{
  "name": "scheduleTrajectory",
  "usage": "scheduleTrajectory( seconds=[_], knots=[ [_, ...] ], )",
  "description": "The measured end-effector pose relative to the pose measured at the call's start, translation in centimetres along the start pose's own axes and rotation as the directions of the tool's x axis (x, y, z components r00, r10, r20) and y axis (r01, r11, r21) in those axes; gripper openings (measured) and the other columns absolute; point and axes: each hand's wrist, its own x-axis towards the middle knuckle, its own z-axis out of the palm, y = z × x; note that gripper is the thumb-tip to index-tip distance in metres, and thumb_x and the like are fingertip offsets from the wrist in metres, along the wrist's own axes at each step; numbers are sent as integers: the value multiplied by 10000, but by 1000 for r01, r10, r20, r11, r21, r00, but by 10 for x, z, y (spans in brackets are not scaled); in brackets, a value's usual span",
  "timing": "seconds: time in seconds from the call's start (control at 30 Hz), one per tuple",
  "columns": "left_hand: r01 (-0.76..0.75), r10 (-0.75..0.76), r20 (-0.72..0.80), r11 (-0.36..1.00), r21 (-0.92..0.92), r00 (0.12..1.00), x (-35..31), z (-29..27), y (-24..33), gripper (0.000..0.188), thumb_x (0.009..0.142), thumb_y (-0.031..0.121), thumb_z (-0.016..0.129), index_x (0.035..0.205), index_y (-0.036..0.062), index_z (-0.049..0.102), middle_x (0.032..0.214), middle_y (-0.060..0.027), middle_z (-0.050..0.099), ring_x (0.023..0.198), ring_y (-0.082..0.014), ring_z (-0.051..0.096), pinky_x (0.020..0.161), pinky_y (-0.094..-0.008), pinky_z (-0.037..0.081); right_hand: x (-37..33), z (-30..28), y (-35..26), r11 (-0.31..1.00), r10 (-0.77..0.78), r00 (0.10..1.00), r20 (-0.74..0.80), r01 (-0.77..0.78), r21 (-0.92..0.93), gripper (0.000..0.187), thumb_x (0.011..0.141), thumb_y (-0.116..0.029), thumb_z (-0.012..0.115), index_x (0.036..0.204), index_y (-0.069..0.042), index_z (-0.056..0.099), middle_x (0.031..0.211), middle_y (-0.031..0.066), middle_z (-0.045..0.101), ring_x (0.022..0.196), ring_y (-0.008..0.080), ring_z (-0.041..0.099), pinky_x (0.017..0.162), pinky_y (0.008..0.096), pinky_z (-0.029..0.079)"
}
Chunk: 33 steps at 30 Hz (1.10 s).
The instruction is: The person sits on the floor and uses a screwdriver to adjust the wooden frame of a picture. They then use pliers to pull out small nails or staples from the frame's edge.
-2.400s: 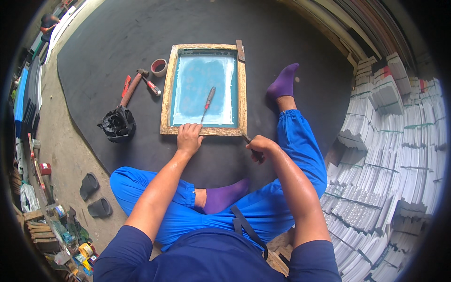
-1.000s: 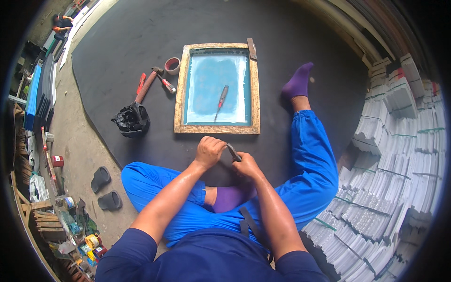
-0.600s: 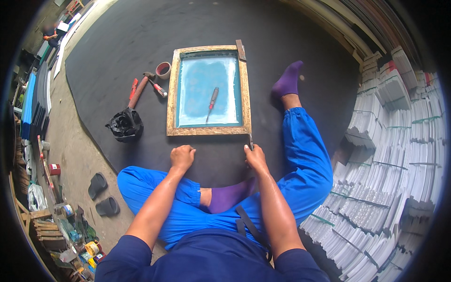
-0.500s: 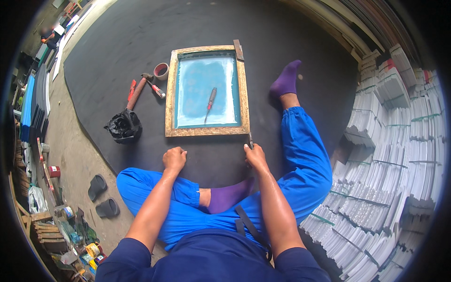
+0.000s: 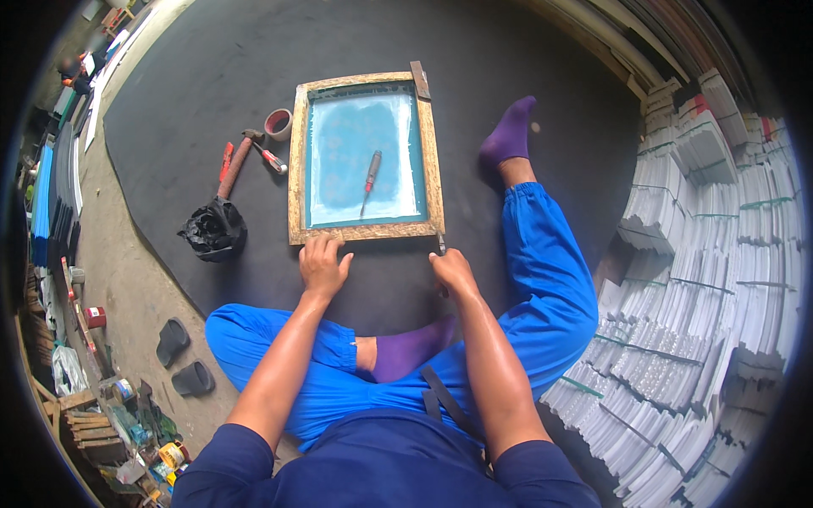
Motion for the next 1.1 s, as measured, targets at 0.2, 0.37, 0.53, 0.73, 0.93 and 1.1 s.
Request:
scheduleTrajectory(
  seconds=[0.2,0.37,0.53,0.73,0.93,1.1],
  knots=[
    [-76,59,188,994,84,980,20,25,13,654,783,287,862,1367,114,624,1377,-71,620,1313,-305,523,1164,-523,371,-1,11,7,991,6,998,-63,3,134,201,981,-202,616,938,-7,593,676,96,622,493,205,611,462,388,491],
    [-90,77,179,994,66,981,21,36,4,621,782,282,862,1339,106,653,1314,-61,664,1251,-295,565,1142,-518,392,-1,13,19,865,26,994,107,-76,495,162,977,-198,622,1006,-44,582,677,82,624,490,183,594,447,359,495],
    [-61,55,184,998,28,981,27,34,5,561,770,270,867,1278,106,692,1261,-36,688,1196,-266,589,1125,-519,405,7,14,36,762,-37,976,213,-110,638,160,998,-213,620,1026,-60,579,691,82,640,508,183,606,451,356,507],
    [-56,49,163,998,39,985,27,32,5,551,769,273,864,1270,116,697,1240,-24,694,1184,-255,593,1111,-517,414,-10,12,24,902,-62,996,61,30,430,240,1015,-223,629,1139,-20,606,827,94,672,650,174,666,565,353,563],
    [-44,38,162,999,33,986,27,33,5,541,773,271,861,1264,115,695,1242,-25,696,1193,-250,601,1102,-513,417,14,5,27,980,-72,997,36,64,191,241,990,-203,653,1097,10,616,845,82,644,681,174,659,600,344,554],
    [-40,35,139,999,26,990,27,34,7,534,770,259,860,1256,110,697,1236,-31,700,1188,-251,606,1089,-507,426,14,6,16,985,-10,1000,30,5,173,229,976,-183,647,1049,31,615,809,98,618,669,211,652,589,369,550]
  ],
)
